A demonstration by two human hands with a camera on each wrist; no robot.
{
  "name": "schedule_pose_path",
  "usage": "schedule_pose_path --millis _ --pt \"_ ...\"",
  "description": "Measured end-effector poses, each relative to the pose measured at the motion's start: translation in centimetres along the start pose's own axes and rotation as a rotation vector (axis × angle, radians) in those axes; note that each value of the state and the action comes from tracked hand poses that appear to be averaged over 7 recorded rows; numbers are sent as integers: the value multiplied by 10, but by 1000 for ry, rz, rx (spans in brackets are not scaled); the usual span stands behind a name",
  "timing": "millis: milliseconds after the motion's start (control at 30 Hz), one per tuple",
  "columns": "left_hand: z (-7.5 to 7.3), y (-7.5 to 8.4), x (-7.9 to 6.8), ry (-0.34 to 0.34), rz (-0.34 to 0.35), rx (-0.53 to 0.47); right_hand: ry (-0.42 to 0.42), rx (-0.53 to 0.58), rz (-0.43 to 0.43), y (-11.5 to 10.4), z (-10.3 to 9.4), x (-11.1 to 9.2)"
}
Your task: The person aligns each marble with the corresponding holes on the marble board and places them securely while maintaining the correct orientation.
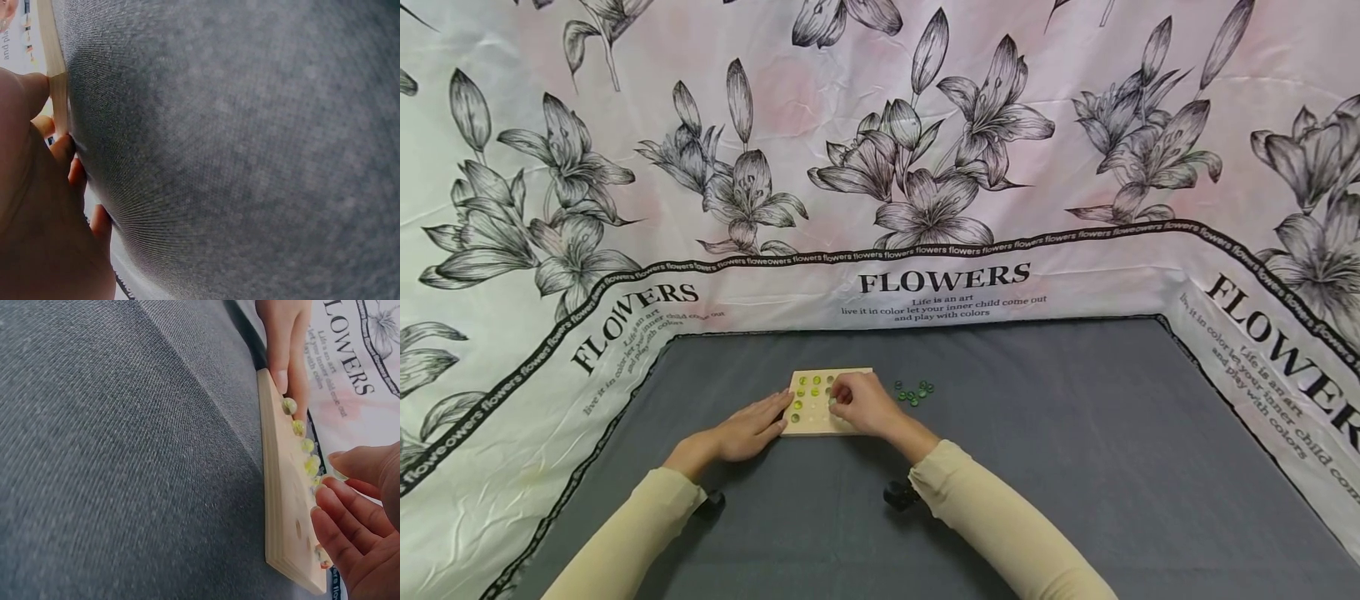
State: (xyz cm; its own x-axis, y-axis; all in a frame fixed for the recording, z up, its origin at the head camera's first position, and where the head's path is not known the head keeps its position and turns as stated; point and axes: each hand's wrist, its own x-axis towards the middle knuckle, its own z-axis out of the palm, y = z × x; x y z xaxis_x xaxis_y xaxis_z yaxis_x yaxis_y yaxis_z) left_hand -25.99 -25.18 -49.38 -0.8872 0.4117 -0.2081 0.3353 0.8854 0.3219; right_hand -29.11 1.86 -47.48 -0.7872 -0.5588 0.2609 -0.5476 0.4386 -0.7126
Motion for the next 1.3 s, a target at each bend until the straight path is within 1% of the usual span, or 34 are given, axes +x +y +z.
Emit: schedule_pose_path --millis 200,400,567,667,767,933,1200,1300 --pt "-1 -1 0 -3 -12 -7 -6 -3 12 0 8 6" --pt "0 -1 0 5 5 -4 -1 -43 3 -2 16 13" --pt "1 -1 0 16 21 0 3 -60 12 -2 23 18" --pt "2 -1 0 24 26 0 15 -78 18 -1 28 20" --pt "5 -4 2 21 10 13 30 -100 27 0 33 22" --pt "6 -5 1 33 24 11 61 -140 38 0 39 25" --pt "7 -4 1 43 38 15 86 -238 93 -3 47 26" --pt "8 -6 1 44 35 18 87 -251 114 -3 50 27"
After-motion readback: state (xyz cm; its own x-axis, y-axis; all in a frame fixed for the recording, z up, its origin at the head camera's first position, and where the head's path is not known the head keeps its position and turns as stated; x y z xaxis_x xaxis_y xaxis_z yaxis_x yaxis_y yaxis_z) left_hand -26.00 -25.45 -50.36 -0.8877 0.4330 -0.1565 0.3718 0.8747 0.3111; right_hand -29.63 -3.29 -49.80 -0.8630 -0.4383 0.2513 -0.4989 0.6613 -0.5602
